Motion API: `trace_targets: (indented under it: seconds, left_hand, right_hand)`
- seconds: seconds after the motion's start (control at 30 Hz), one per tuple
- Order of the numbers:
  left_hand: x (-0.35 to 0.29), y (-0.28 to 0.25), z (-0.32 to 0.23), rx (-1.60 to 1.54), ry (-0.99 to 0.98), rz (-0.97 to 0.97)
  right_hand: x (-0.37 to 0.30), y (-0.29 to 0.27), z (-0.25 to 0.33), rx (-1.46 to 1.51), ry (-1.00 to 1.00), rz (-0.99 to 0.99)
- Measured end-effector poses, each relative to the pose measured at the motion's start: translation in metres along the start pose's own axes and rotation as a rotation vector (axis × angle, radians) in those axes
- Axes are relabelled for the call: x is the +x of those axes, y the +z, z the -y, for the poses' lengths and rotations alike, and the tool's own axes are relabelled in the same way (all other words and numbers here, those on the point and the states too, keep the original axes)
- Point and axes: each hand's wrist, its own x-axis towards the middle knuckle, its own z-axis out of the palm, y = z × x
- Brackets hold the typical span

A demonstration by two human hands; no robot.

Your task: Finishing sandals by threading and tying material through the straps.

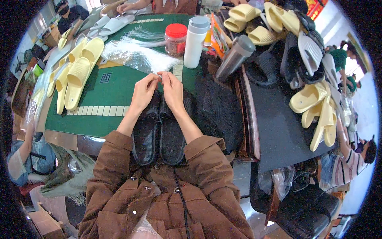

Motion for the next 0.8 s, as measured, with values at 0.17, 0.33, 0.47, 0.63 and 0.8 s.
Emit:
trace_targets:
  seconds: [0.17, 0.33, 0.47, 0.63, 0.8]
  left_hand:
    - [0.0003, 0.0001, -0.0005, -0.059, 0.015, 0.064]
    - [0.0002, 0.0012, -0.0016, -0.035, -0.004, 0.058]
    - [-0.001, 0.0013, 0.002, -0.006, 0.075, 0.011]
    - [-0.0005, -0.0012, -0.0015, 0.013, -0.044, 0.004]
    - [-0.0009, -0.0003, -0.0026, -0.004, 0.001, -0.029]
  right_hand:
    - [0.0003, -0.0005, -0.0018, 0.017, -0.064, -0.002]
    - [0.001, -0.0001, -0.0061, 0.023, -0.132, -0.059]
    - [-0.0006, 0.0001, -0.004, -0.144, -0.208, -0.022]
    - [-0.0004, 0.0019, -0.0024, -0.259, -0.245, 0.028]
    - [-0.001, 0.0039, -0.0037, -0.236, -0.259, 0.018]
